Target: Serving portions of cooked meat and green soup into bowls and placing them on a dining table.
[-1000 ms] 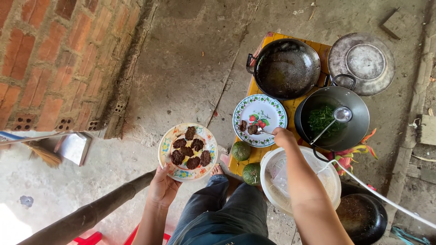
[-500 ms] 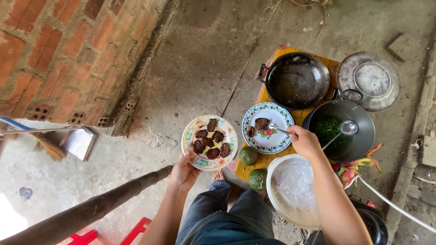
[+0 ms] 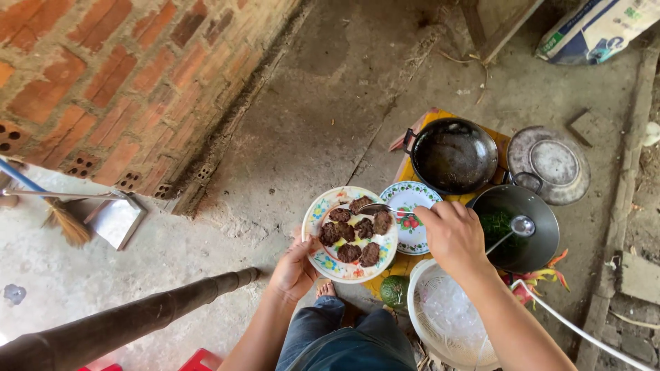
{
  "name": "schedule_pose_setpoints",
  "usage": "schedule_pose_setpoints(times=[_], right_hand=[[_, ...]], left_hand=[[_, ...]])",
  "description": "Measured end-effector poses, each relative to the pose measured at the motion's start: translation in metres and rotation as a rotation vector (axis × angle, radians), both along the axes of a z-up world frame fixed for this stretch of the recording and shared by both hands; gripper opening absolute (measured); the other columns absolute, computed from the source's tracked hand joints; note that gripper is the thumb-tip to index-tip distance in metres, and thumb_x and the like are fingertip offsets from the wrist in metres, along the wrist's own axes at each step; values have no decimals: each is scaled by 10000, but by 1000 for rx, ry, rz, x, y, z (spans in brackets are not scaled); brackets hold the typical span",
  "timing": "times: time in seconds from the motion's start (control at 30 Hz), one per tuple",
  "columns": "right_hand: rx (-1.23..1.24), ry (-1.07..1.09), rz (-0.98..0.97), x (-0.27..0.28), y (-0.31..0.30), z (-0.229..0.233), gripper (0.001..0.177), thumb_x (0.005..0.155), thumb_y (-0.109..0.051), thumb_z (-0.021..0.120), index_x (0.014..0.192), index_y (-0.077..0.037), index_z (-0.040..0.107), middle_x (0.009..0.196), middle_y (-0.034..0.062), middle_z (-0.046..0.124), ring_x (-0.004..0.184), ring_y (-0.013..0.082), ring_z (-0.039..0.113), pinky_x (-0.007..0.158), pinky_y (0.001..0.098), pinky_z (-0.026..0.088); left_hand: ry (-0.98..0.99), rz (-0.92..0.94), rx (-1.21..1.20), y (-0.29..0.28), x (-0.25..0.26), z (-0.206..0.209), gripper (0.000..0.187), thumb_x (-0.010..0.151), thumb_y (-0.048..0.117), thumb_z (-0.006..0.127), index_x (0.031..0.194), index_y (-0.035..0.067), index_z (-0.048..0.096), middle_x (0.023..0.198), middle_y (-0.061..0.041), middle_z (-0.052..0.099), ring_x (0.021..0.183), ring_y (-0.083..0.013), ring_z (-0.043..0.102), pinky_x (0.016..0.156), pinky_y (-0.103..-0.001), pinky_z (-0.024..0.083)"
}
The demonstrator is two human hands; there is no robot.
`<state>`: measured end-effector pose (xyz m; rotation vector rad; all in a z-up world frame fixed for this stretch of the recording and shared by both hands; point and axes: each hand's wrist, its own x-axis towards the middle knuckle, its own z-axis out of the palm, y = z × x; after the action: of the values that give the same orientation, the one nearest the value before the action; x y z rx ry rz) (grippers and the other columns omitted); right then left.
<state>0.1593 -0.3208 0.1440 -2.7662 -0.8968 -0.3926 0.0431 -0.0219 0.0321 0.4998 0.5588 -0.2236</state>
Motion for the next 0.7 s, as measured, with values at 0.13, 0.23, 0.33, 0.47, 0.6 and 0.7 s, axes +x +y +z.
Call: schedule_pose_setpoints(times=[0.13,0.23,0.33,0.47,0.6,0.7], right_hand=[[78,-64,18,-8,6,19,261,827,-70,713,1063,-171,755,857,21,630,855,262,631,788,422,516],[151,-121,4,-13,5,31,294,829,-48,692,1089,-173,751,904,30,629,877,261,619,823,425,508],[136,-114,44,-17,9,36,310,794,-58,699,1074,-179,757,910,27,643,869,256,624,793,425,494],[69,-84,89,-22,22,33,309,769,-66,714,1053,-177,765,888,12,648,866,240,638,783,422,501],[117,-80,95,-27,35,33,294,784,-74,719,1054,-176,773,884,2,654,856,233,639,773,419,501],[181,-95,85,-29,35,39,253,829,-63,716,1051,-172,772,888,4,650,852,229,636,774,406,499]], left_hand=[[-55,30,-43,3,-7,-5,386,1030,244,514,1391,110,528,1300,-78,648,1167,-246,644,1016,-481,539],[-86,58,-114,3,-11,5,370,1027,229,526,1380,121,538,1268,-63,637,1158,-239,640,1014,-489,536],[-100,51,-97,5,-14,14,350,1013,234,528,1334,100,559,1270,-82,665,1157,-245,647,1013,-480,530],[-124,40,-129,3,-15,31,306,1021,189,545,1304,79,577,1249,-87,681,1160,-243,652,1040,-470,533],[-125,23,-105,4,-17,38,298,1019,193,546,1295,83,578,1226,-88,687,1130,-247,659,1009,-464,546],[-74,75,-81,10,-21,42,336,1007,186,537,1331,111,590,1218,-50,679,1121,-212,655,998,-447,558]])
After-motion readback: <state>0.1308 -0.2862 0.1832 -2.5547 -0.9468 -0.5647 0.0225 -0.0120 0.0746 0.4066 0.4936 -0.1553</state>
